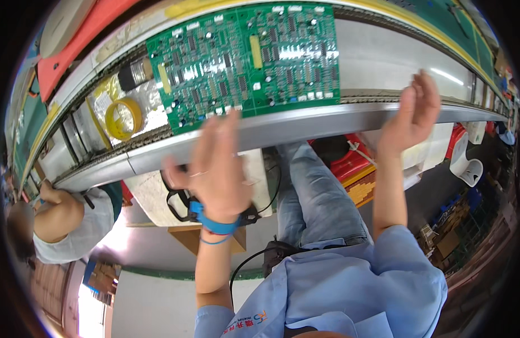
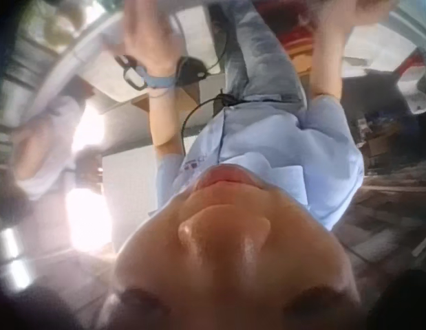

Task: Assembling electronic components onto a printed circuit board.

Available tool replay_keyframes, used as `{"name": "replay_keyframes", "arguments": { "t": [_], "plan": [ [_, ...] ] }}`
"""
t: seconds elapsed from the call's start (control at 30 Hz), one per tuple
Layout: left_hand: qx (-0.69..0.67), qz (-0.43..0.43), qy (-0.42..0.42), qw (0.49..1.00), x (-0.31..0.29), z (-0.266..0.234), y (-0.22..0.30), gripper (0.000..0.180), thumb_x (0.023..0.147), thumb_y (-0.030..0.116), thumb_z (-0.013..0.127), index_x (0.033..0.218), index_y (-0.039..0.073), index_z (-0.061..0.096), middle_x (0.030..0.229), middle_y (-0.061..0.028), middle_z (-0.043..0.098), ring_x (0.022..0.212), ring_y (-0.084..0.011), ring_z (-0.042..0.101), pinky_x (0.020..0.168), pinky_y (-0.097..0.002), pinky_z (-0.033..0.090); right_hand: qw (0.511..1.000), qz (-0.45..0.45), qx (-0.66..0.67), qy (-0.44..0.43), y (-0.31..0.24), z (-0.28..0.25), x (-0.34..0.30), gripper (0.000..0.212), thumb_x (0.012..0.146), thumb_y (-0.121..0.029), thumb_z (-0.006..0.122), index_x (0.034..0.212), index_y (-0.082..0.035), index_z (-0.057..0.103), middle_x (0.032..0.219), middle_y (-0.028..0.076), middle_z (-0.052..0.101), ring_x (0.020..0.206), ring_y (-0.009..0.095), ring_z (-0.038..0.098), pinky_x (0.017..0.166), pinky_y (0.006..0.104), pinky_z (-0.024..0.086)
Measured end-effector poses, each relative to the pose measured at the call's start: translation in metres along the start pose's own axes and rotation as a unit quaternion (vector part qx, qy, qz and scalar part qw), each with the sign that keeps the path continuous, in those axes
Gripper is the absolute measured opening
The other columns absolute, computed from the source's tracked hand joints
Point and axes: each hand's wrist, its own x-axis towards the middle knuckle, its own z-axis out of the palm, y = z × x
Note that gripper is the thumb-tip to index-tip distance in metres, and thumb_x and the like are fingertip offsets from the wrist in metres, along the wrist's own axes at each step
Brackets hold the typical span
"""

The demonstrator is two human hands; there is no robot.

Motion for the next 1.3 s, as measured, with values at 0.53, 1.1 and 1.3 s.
{"name": "replay_keyframes", "arguments": {
  "t": [0.53, 1.1, 1.3],
  "plan": [
    [-0.226, -0.243, 0.258, 0.907, -0.003, 0.022, -0.185, 0.023, 0.097, 0.016, 0.047, 0.105, 0.001, 0.062, 0.073, 0.0008, 0.055, 0.064, -0.0058, 0.045, 0.058, -0.0213, 0.038, 0.992, -0.056, -0.106, -0.027, 0.027, -0.018, -0.002, 0.037, 0.086, -0.021, 0.066, 0.117, -0.005, 0.054, 0.117, 0.009, 0.055, 0.109, 0.022, 0.051, 0.094, 0.0350, 0.037],
    [-0.291, -0.287, 0.235, 0.882, -0.002, 0.029, -0.221, 0.030, 0.097, 0.022, 0.048, 0.100, -0.006, 0.060, 0.091, -0.0106, 0.064, 0.084, -0.0147, 0.058, 0.082, -0.0278, 0.046, 0.991, -0.037, -0.068, -0.109, 0.024, -0.017, 0.001, 0.037, 0.080, -0.019, 0.068, 0.113, -0.005, 0.058, 0.116, 0.010, 0.056, 0.108, 0.024, 0.052, 0.094, 0.0360, 0.038],
    [-0.165, -0.306, 0.149, 0.926, 0.003, 0.022, -0.203, 0.029, 0.099, 0.021, 0.044, 0.101, -0.005, 0.059, 0.098, -0.0110, 0.063, 0.092, -0.0156, 0.057, 0.086, -0.0286, 0.044, 0.988, -0.034, -0.054, -0.139, 0.024, -0.021, 0.001, 0.048, 0.081, -0.023, 0.067, 0.118, 0.003, 0.051, 0.119, 0.016, 0.053, 0.112, 0.030, 0.049, 0.098, 0.0374, 0.037]
  ]
}}
